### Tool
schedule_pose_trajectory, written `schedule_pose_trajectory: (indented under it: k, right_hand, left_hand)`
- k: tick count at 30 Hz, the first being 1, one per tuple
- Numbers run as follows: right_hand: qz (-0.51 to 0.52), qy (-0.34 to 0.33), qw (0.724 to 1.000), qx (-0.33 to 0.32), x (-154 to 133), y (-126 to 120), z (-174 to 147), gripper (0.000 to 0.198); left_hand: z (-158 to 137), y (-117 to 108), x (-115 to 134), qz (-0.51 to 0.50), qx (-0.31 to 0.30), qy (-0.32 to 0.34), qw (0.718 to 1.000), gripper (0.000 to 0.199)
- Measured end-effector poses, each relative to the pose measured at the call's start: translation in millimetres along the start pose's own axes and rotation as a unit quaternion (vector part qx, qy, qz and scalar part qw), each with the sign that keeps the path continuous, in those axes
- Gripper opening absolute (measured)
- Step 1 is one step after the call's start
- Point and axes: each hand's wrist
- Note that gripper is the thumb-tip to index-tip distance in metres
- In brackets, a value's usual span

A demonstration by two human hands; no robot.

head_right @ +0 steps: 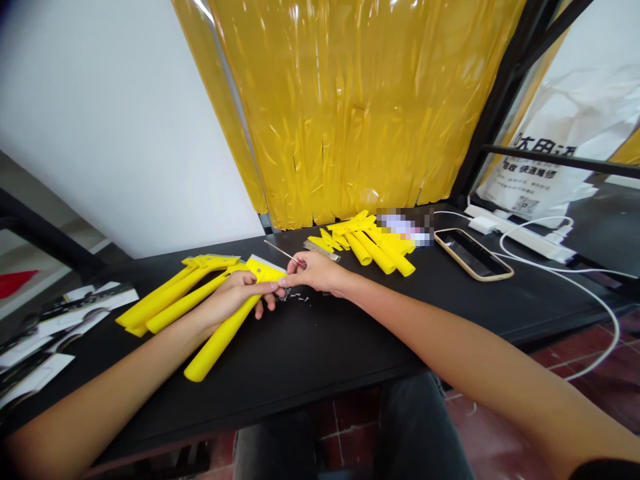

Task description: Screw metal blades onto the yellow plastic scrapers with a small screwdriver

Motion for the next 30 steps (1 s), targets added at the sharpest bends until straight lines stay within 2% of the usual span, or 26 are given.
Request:
schedule_pose_trajectory:
  k: [7, 11, 16, 20, 25, 30]
  right_hand:
    - [0.041, -0.051, 0.993, 0.102, -5, -3, 3, 0.036]
    - [0.008, -0.184, 0.967, 0.176, -6, -12, 7, 0.013]
    - [-0.008, -0.263, 0.929, 0.259, -17, -19, -2, 0.019]
    - [-0.034, -0.304, 0.919, 0.247, -25, -18, -14, 0.020]
    - [-0.068, -0.305, 0.926, 0.210, -24, -13, -19, 0.019]
    - [-0.076, -0.318, 0.923, 0.205, -22, -12, -18, 0.018]
  left_hand:
    - [6, -4, 0, -0.077, 0.057, -0.071, 0.993, 0.024]
    - [11, -10, -7, -0.089, 0.071, -0.075, 0.991, 0.027]
    - [12, -11, -10, -0.097, 0.083, -0.073, 0.989, 0.026]
    - [10, -9, -7, -0.080, 0.108, -0.063, 0.989, 0.024]
    - [9, -7, -5, -0.066, 0.125, -0.054, 0.989, 0.022]
    - [9, -5, -4, -0.068, 0.128, -0.059, 0.988, 0.020]
Point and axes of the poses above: each hand's wrist, its own z-axis towards the middle knuckle, its own y-axis out of the palm, x = y × z, and after that the axes turned 15 degrees about x, right-handed
